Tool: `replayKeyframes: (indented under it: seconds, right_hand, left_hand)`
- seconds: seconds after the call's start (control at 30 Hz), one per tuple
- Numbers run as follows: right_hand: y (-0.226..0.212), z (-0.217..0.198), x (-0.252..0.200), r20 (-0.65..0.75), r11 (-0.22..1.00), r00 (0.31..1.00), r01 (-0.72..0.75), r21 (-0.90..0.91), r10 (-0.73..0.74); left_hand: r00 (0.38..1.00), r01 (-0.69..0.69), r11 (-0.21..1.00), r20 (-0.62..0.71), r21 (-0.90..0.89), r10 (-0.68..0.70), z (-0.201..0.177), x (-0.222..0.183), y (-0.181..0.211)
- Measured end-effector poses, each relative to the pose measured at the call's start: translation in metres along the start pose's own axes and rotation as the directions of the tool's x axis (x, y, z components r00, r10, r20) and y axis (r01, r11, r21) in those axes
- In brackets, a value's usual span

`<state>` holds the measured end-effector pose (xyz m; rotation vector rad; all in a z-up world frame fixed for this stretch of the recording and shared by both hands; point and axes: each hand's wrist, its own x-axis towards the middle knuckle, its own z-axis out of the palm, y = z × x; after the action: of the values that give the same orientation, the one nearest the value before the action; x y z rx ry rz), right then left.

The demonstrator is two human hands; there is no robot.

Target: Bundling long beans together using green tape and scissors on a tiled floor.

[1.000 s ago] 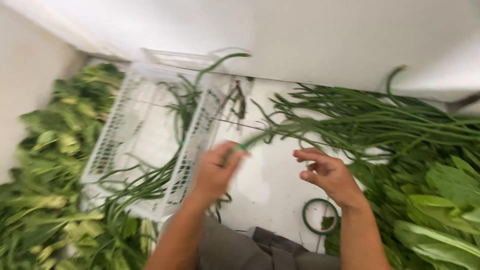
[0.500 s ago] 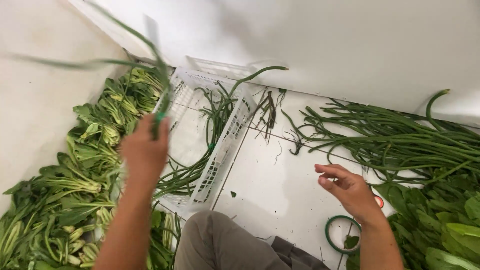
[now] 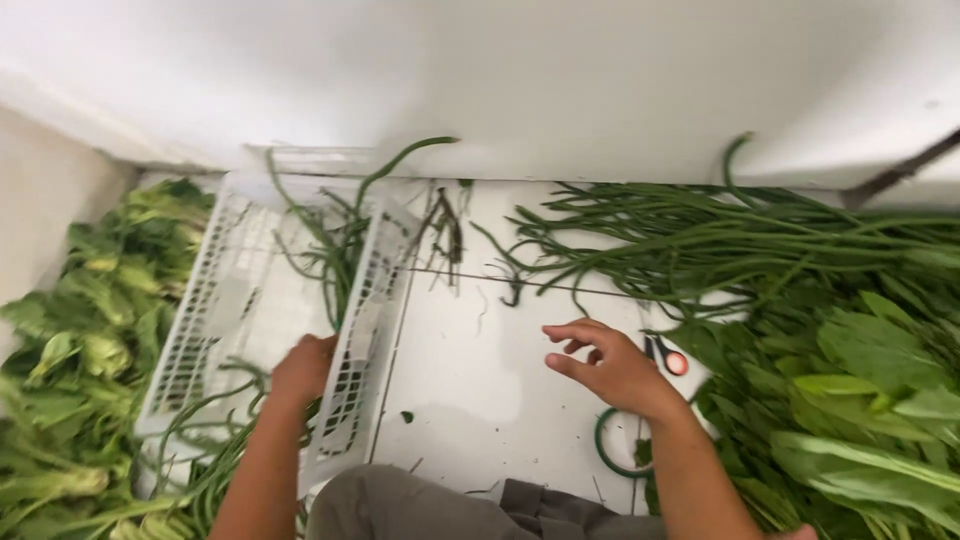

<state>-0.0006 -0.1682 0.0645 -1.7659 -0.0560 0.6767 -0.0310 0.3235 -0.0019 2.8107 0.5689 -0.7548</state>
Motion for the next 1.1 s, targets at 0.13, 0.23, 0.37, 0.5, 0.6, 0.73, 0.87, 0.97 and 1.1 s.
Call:
replayKeyframes:
  seconds: [0.13,0.23,0.37,0.5,0.6,0.73,0.87,0.97,1.1]
  right_hand:
    - [-0.001,-0.004,-0.002,-0.01,0.983,0.993,-0.115,-0.143,0.114]
    - [0.013,-0.006,0.004,-0.037,0.957,0.985,-0.174,-0.233,0.171]
    - [0.031,-0.013,0.011,-0.051,0.937,0.975,-0.22,-0.273,0.214]
    - [0.047,-0.031,0.021,-0.202,0.927,0.943,-0.306,-0.216,0.264]
    - [0.077,-0.053,0.037,-0.495,0.934,0.823,-0.352,-0.06,0.278]
    - [0.07,-0.061,0.038,-0.629,0.887,0.746,-0.42,-0.189,0.219]
    - [0.066,-0.055,0.046,-0.67,0.841,0.723,-0.46,-0.286,0.168]
    - [0.074,-0.056,0.047,-0.708,0.83,0.698,-0.457,-0.321,0.11]
    - [0.073,-0.055,0.04,-0.784,0.896,0.611,-0.282,-0.343,-0.108]
  left_hand:
    - [0.933,0.027,0.981,-0.347,-0.194,-0.094,-0.046,-0.05,0.065]
    - [0.801,-0.277,0.897,-0.598,-0.343,0.019,-0.046,-0.071,0.117]
    - [0.828,-0.459,0.641,-0.557,-0.615,0.059,-0.02,-0.082,0.2]
    - [0.899,-0.423,0.429,-0.429,-0.798,0.09,0.028,-0.066,0.249]
    - [0.973,-0.229,0.451,-0.205,-0.863,0.102,0.035,-0.067,0.273]
    - [0.986,-0.119,0.496,-0.041,-0.86,0.164,0.02,-0.066,0.283]
    - [0.975,-0.157,0.411,-0.075,-0.898,0.208,0.016,-0.061,0.279]
    - [0.977,-0.112,0.379,-0.032,-0.918,0.21,0.017,-0.057,0.275]
    - [0.971,-0.081,0.362,0.009,-0.929,0.24,0.019,-0.056,0.274]
